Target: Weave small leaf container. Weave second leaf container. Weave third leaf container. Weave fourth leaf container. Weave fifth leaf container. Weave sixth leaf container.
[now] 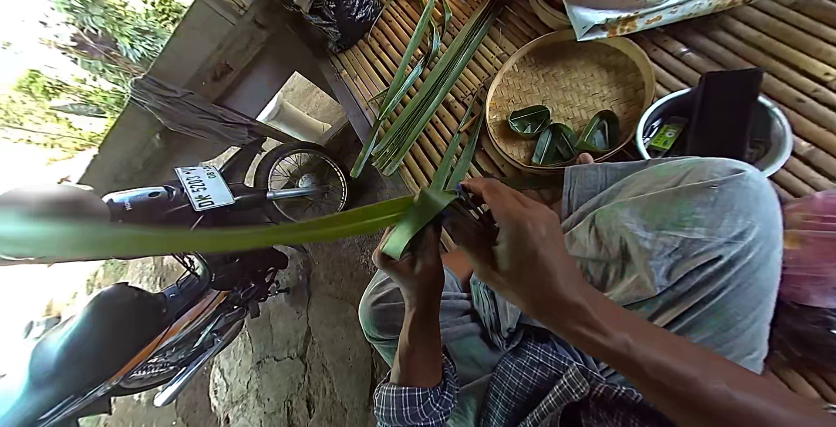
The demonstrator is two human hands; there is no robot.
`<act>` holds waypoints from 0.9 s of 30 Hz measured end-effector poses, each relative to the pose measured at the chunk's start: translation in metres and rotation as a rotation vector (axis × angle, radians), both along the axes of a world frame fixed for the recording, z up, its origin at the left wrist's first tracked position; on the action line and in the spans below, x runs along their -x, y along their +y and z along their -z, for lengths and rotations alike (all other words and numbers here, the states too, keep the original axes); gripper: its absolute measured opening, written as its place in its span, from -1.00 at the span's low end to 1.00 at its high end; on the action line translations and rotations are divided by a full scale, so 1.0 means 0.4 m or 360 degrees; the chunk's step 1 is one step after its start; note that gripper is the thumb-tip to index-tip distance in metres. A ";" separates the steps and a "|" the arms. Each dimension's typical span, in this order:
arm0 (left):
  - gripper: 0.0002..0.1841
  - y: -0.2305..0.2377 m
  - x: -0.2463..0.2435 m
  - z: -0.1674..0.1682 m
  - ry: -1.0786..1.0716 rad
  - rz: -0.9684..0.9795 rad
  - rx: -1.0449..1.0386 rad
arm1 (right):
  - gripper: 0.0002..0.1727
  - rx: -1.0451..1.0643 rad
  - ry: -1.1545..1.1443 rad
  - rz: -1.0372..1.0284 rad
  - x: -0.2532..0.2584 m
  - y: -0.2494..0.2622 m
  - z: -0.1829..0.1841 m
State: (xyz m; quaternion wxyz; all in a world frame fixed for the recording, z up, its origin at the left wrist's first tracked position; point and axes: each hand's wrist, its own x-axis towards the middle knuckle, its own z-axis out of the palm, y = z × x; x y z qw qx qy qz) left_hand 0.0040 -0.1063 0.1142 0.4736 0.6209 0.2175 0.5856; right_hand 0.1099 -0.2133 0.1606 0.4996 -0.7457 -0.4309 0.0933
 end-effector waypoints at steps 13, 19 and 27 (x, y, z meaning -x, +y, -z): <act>-0.74 0.070 0.088 -0.113 -0.0032 0.0741 -0.0627 | -0.53 -0.0196 0.0054 -0.0262 0.030 -0.075 -0.117; -0.78 0.125 0.136 -0.178 0.0277 0.1073 -0.0978 | -0.54 -0.0059 -0.0186 -0.0444 0.021 -0.103 -0.148; -0.85 0.072 0.115 -0.168 0.0230 0.0681 -0.0804 | -0.58 -0.0009 -0.0715 -0.0250 0.036 -0.090 -0.135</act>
